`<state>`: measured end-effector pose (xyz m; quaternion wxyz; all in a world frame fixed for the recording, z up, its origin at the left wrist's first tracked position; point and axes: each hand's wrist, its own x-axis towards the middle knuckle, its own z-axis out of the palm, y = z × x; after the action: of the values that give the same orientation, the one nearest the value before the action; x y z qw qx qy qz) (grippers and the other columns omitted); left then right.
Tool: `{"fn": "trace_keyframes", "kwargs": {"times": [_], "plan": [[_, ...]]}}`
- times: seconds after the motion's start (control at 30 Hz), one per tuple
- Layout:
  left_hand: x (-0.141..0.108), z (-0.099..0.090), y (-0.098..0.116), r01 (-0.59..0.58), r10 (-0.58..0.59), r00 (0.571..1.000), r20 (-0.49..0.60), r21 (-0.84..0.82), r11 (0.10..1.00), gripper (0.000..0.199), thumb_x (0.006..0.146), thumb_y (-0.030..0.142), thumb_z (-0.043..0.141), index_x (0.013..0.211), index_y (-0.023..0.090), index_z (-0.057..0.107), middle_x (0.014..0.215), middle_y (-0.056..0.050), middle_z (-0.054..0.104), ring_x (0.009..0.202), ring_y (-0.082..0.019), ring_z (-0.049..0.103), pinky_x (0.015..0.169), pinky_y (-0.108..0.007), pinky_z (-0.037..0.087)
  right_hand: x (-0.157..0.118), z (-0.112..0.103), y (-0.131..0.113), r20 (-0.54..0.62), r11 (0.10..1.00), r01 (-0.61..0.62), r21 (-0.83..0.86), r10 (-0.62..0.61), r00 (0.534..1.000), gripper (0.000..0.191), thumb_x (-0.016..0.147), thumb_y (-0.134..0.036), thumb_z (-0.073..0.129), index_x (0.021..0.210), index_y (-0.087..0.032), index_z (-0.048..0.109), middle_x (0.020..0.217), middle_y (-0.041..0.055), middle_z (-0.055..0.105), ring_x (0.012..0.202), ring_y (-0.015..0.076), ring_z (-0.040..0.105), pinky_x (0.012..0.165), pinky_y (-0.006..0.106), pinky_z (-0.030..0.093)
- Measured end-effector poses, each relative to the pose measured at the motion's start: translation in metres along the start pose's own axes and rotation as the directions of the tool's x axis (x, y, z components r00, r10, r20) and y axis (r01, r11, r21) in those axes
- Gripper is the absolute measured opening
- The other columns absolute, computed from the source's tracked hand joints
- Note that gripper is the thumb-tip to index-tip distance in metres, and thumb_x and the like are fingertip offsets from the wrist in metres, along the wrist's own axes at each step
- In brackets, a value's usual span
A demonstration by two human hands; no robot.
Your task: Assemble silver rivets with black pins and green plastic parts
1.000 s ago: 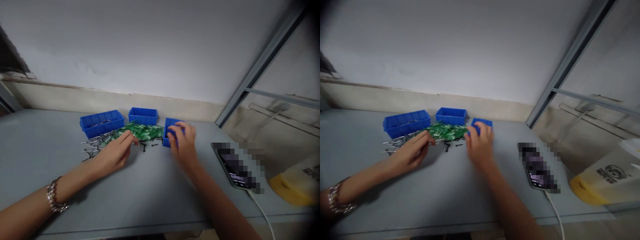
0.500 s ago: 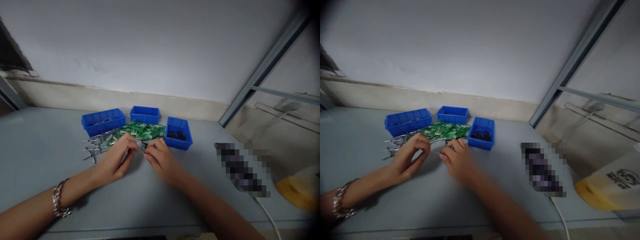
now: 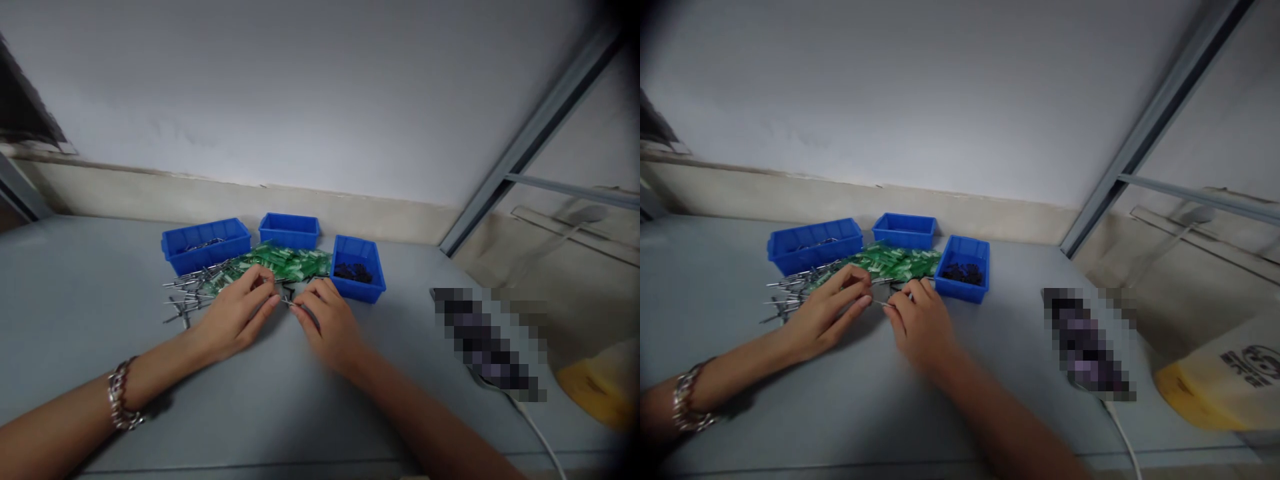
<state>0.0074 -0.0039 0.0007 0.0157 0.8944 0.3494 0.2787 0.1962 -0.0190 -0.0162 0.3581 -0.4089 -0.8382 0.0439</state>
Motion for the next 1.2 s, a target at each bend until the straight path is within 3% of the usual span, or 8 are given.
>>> {"fn": "trace_keyframes", "kwargs": {"times": [0.3,0.5,0.8,1.03,1.2], "plan": [[0.0006,-0.0001,0.0027,-0.051,0.05,0.995,-0.083,-0.018,0.999,0.015,0.089,0.018,0.036,0.083,0.016,0.05,0.091,-0.007,0.047,0.084,-0.015,0.048,0.075,-0.027,0.044,0.0014,-0.0041,-0.0019,-0.025,0.985,-0.119,0.123,0.123,0.992,0.022,0.088,-0.033,0.041,0.087,-0.019,0.058,0.087,0.0059,0.057,0.089,0.0169,0.05,0.082,0.033,0.041],[0.0,-0.0003,0.0034,-0.082,0.081,0.987,-0.135,0.0,0.997,0.014,0.088,0.015,0.037,0.086,0.016,0.05,0.092,-0.006,0.047,0.085,-0.015,0.048,0.075,-0.027,0.044,0.0033,-0.0031,-0.0001,-0.021,0.973,-0.133,0.191,0.139,0.99,0.026,0.089,-0.027,0.035,0.071,-0.019,0.051,0.076,0.0031,0.053,0.078,0.0145,0.049,0.073,0.03,0.04],[-0.0012,-0.0002,0.0028,-0.128,0.125,0.981,-0.146,-0.013,0.992,0.012,0.086,0.011,0.04,0.09,0.017,0.049,0.095,-0.005,0.044,0.088,-0.014,0.047,0.077,-0.026,0.043,0.0038,-0.0045,-0.002,-0.046,0.937,-0.123,0.326,0.145,0.988,0.021,0.087,-0.027,0.039,0.068,-0.02,0.045,0.071,-0.0004,0.049,0.072,0.012,0.047,0.066,0.026,0.037],[-0.0021,0.0001,0.0004,-0.055,0.054,0.997,-0.062,-0.023,0.998,0.016,0.089,0.017,0.036,0.097,0.016,0.05,0.101,-0.007,0.042,0.093,-0.017,0.046,0.082,-0.03,0.041,0.0042,-0.0052,-0.0024,-0.095,0.93,-0.094,0.355,0.136,0.986,0.013,0.084,-0.023,0.044,0.071,-0.02,0.045,0.071,-0.0001,0.048,0.074,0.0128,0.047,0.069,0.027,0.038],[-0.0022,0.0008,-0.0004,-0.039,0.036,0.996,-0.081,-0.038,0.999,0.021,0.09,0.018,0.032,0.085,0.015,0.052,0.098,-0.007,0.045,0.088,-0.015,0.048,0.077,-0.028,0.042,0.0039,-0.0039,-0.0009,-0.131,0.928,-0.081,0.365,0.138,0.982,0.013,0.083,-0.023,0.046,0.07,-0.02,0.044,0.071,-0.0002,0.048,0.074,0.0134,0.047,0.068,0.028,0.039]]}}
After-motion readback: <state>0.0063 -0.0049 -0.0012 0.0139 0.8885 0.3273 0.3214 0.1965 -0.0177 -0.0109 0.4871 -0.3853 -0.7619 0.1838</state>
